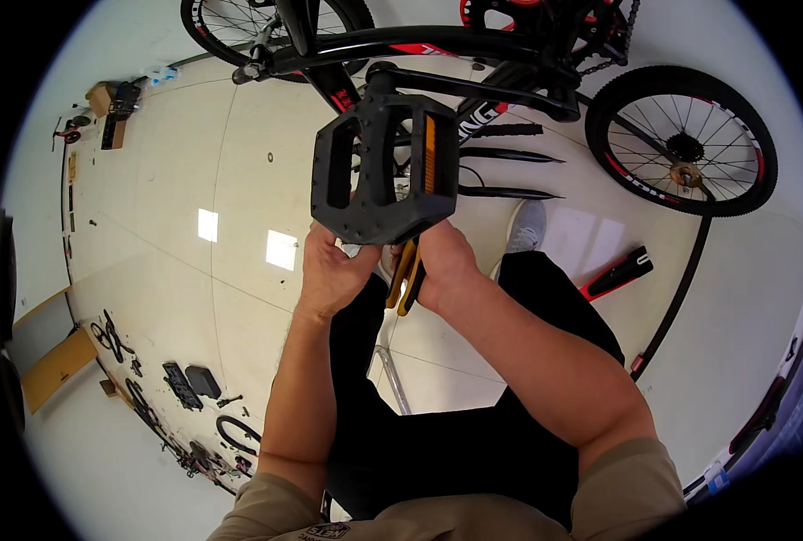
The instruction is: The person uses pliers to remove a small metal component from a bicycle pedal. They then reattach the pedal to the crank arm and tighten it with the pliers.
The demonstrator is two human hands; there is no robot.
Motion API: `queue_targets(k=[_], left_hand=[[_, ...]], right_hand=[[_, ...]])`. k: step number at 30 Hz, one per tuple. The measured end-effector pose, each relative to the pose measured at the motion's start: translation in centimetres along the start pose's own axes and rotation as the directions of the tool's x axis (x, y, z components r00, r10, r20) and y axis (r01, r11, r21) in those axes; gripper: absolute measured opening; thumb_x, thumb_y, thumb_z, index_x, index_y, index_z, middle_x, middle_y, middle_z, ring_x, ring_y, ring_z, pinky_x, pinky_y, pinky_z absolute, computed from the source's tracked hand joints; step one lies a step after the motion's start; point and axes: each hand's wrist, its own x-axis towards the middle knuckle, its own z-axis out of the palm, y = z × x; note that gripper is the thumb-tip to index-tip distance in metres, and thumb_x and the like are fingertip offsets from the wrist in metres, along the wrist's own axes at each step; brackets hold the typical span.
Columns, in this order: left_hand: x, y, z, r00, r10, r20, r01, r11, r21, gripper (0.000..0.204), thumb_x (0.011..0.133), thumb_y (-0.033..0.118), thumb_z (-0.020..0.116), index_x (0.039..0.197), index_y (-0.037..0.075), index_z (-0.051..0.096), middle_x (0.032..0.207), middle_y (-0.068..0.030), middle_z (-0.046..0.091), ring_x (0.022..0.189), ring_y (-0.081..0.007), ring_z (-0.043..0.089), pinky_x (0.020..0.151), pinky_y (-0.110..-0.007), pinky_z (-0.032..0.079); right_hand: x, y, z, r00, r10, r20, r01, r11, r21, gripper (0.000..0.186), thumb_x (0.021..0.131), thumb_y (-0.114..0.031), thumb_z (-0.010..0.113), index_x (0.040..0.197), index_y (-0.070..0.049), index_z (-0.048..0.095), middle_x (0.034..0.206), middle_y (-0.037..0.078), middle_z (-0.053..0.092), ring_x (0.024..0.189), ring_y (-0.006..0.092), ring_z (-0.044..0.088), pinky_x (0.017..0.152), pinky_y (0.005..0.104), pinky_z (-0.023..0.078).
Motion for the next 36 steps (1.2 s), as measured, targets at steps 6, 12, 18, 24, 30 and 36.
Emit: queue_targets(k=[6, 12, 18, 24, 30, 36], left_hand=[[0.6, 1.1, 1.1, 0.955, -0.192, -0.225, 0.132, 0.958, -0.255, 0.059, 0.074, 0.007, 0.076, 0.13, 0.01, 0.058, 0.136, -0.0154, 0.055, 0.129, -0.0298, 0.049, 0.106, -0.041, 0.041], [0.7, 1.8, 0.0, 0.949, -0.313, -0.027, 0.213, 0.706, -0.675, 0.043, 0.086, 0.004, 0.067, 0.128, 0.001, 0.058, 0.119, -0.0076, 0.064, 0.11, -0.0153, 0.058, 0.097, -0.031, 0.045], [0.5, 0.6, 0.7, 0.944, -0.319, -0.089, 0.185, 0.729, -0.659, 0.026, 0.09, 0.004, 0.06, 0.116, 0.0, 0.066, 0.11, -0.0047, 0.065, 0.099, -0.013, 0.059, 0.089, -0.028, 0.047], [0.1, 0.1, 1.5, 0.971, -0.187, -0.149, 0.115, 0.912, -0.393, 0.022, 0.084, 0.006, 0.067, 0.106, 0.005, 0.07, 0.098, -0.0073, 0.065, 0.093, -0.0175, 0.059, 0.083, -0.03, 0.047], [0.0, 2.3, 1.0, 0.989, -0.135, -0.058, 0.109, 0.94, -0.325, 0.03, 0.077, 0.007, 0.075, 0.106, 0.006, 0.069, 0.096, -0.0051, 0.066, 0.095, -0.0191, 0.059, 0.084, -0.033, 0.047], [0.0, 2.0, 0.5, 0.989, -0.146, 0.033, 0.14, 0.821, -0.554, 0.023, 0.087, 0.008, 0.074, 0.108, 0.004, 0.068, 0.094, -0.0031, 0.068, 0.091, -0.0141, 0.062, 0.084, -0.029, 0.049]], right_hand=[[-0.8, -1.3, 1.1, 0.998, -0.055, -0.019, 0.056, 0.997, 0.043, 0.018, 0.091, -0.029, 0.064, 0.095, -0.012, 0.06, 0.078, 0.002, 0.057, 0.067, 0.0163, 0.056, 0.062, 0.0314, 0.049], [-0.8, -1.4, 1.1, 0.997, -0.072, -0.021, 0.073, 0.996, 0.047, 0.019, 0.092, -0.029, 0.064, 0.097, -0.011, 0.061, 0.079, 0.004, 0.06, 0.066, 0.0186, 0.058, 0.059, 0.033, 0.051], [-0.8, -1.3, 1.2, 0.998, -0.062, 0.002, 0.061, 0.995, 0.08, 0.017, 0.093, -0.026, 0.066, 0.097, -0.01, 0.061, 0.079, 0.005, 0.061, 0.064, 0.0198, 0.059, 0.058, 0.0347, 0.052], [-0.9, -1.5, 0.9, 0.985, -0.096, 0.144, 0.089, 0.995, 0.055, 0.018, 0.094, -0.027, 0.067, 0.1, -0.011, 0.063, 0.085, 0.003, 0.064, 0.071, 0.0172, 0.061, 0.064, 0.0334, 0.052], [-0.6, -1.7, 1.0, 0.984, -0.098, 0.151, 0.089, 0.994, 0.06, 0.02, 0.094, -0.031, 0.069, 0.103, -0.014, 0.065, 0.09, -0.001, 0.065, 0.082, 0.0132, 0.063, 0.072, 0.0308, 0.051], [0.2, -1.9, 0.4, 0.986, -0.081, 0.145, 0.077, 0.996, 0.033, 0.019, 0.093, -0.031, 0.07, 0.099, -0.014, 0.064, 0.085, -0.001, 0.064, 0.074, 0.0129, 0.062, 0.066, 0.0312, 0.051]])
